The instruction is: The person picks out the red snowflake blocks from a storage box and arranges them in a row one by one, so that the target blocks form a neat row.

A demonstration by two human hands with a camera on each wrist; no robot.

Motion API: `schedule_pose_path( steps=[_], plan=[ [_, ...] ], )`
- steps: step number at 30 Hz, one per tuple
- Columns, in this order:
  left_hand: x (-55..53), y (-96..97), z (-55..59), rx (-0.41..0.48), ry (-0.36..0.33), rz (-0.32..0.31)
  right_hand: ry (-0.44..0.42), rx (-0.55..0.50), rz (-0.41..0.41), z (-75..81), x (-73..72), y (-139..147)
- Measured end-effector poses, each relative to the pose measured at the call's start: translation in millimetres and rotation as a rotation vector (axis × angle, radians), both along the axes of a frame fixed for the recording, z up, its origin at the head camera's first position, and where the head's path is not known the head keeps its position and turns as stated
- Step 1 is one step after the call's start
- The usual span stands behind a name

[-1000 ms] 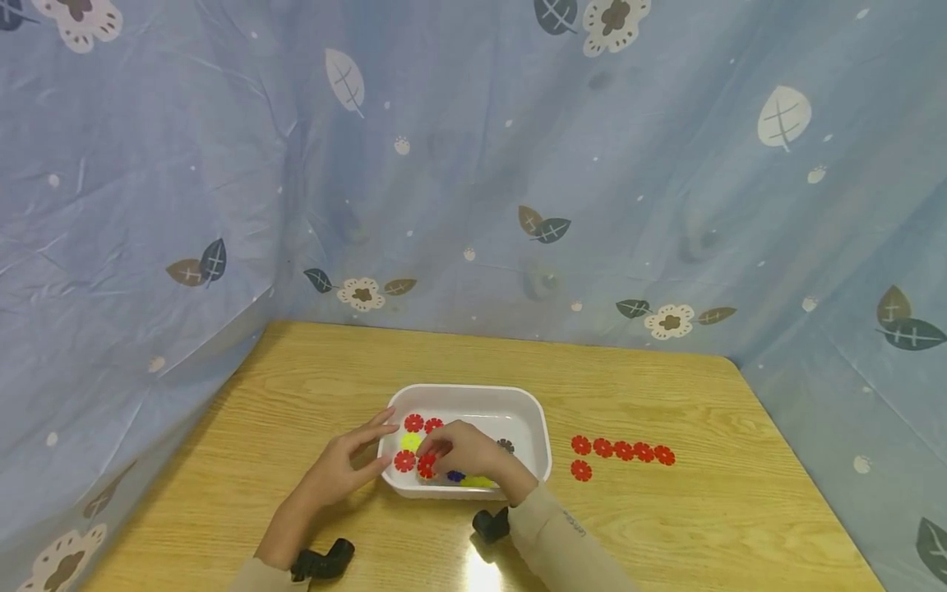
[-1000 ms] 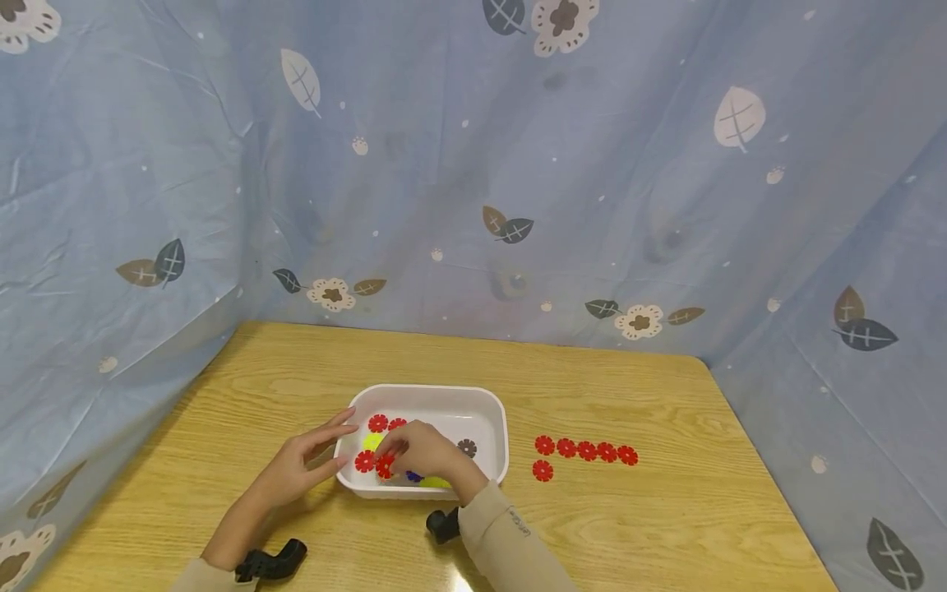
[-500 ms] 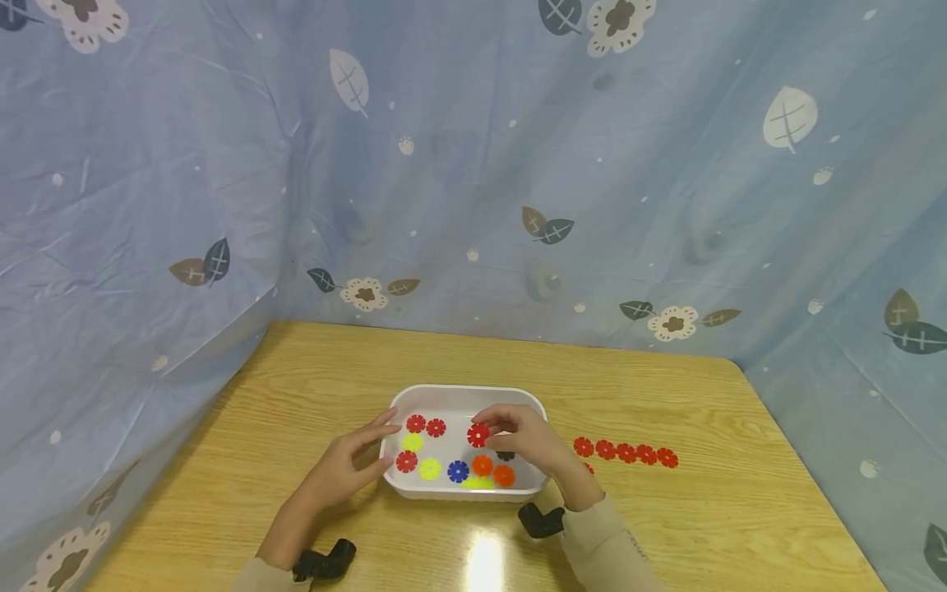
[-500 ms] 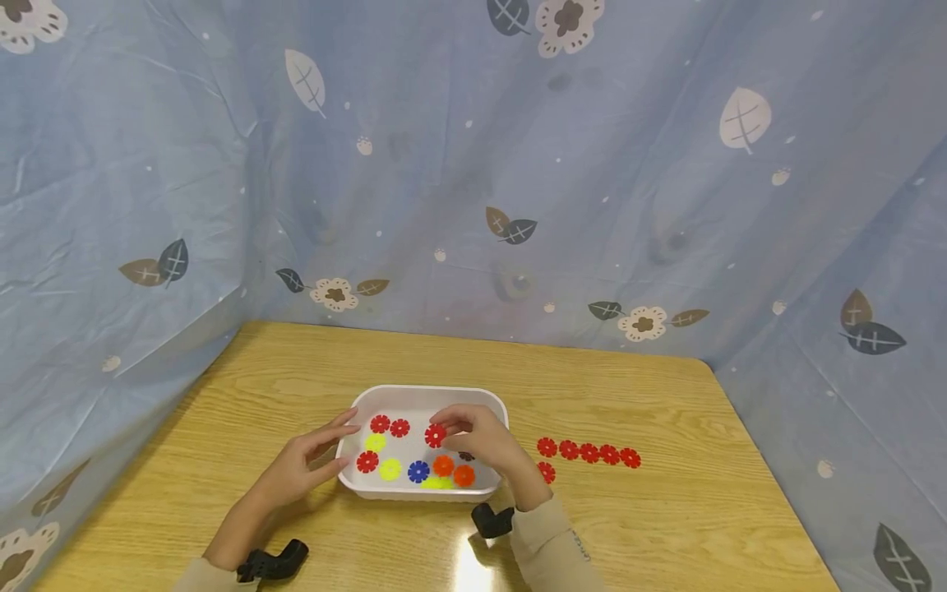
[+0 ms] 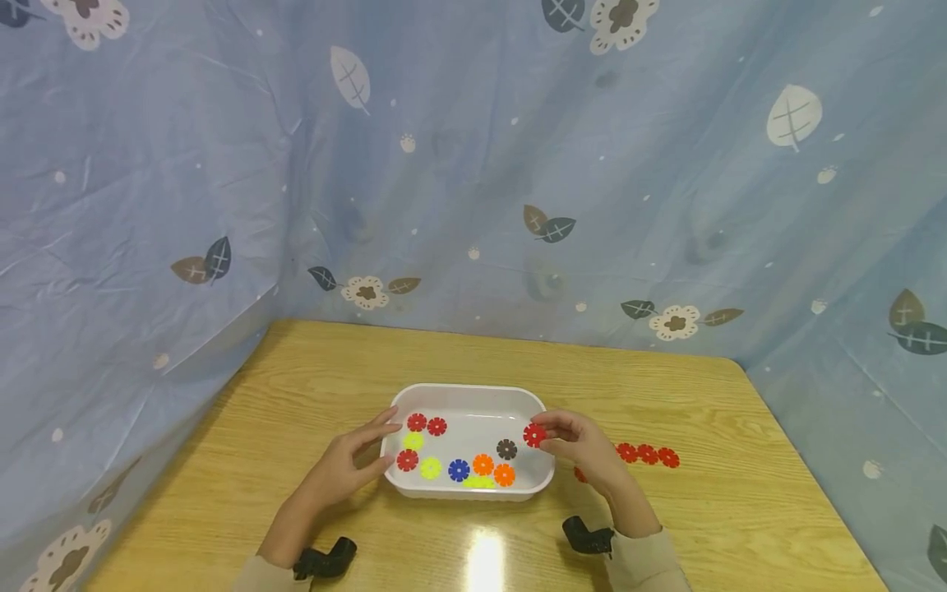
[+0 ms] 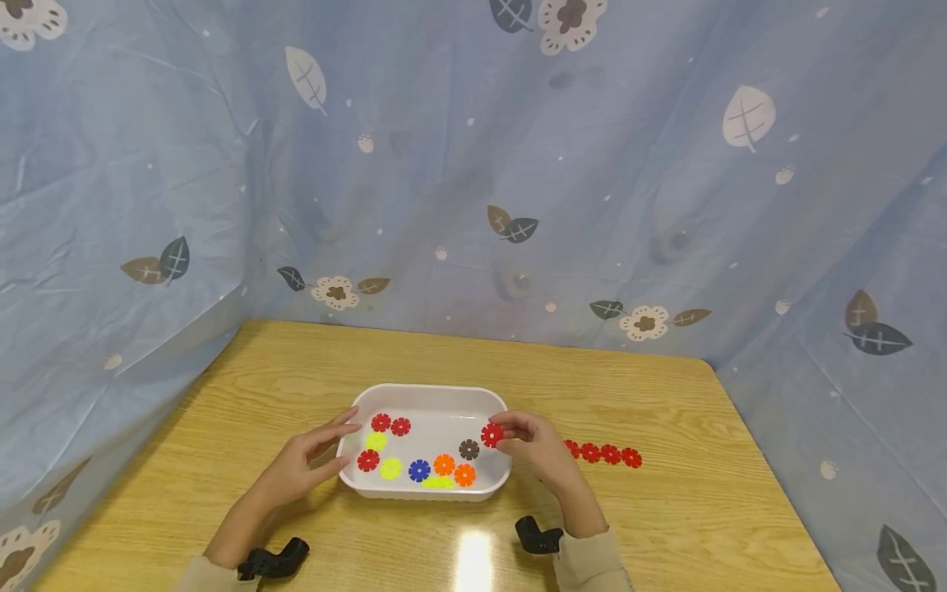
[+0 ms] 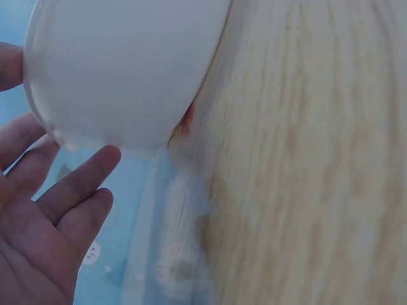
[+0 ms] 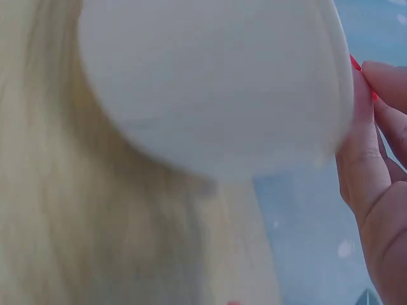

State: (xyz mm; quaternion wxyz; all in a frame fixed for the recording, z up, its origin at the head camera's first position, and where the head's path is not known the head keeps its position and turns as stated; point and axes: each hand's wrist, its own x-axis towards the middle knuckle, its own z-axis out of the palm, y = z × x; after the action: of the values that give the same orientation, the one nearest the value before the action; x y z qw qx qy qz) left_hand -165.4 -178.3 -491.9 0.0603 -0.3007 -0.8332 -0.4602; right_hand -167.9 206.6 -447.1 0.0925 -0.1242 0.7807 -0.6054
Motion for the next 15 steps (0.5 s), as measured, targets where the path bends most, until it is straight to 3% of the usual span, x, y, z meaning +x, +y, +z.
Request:
schedule_pose_path(
  steps=[5, 11, 15],
  plan=[
    [2.1, 3.9, 5.5, -0.020, -0.006, 0.019, -0.028, -0.045, -0.118, -9.5, 9.1, 23.5],
    [10.4, 8.7, 24.1, -0.018, -0.016, 0.017, -0.037, -0.082, -0.212, -19.4, 23.6, 55.5],
    [9.2, 7.0, 19.3, -0.016, -0.015, 0.027, -0.049, -0.114, -0.243, -24.6, 29.3, 72.8]
  ],
)
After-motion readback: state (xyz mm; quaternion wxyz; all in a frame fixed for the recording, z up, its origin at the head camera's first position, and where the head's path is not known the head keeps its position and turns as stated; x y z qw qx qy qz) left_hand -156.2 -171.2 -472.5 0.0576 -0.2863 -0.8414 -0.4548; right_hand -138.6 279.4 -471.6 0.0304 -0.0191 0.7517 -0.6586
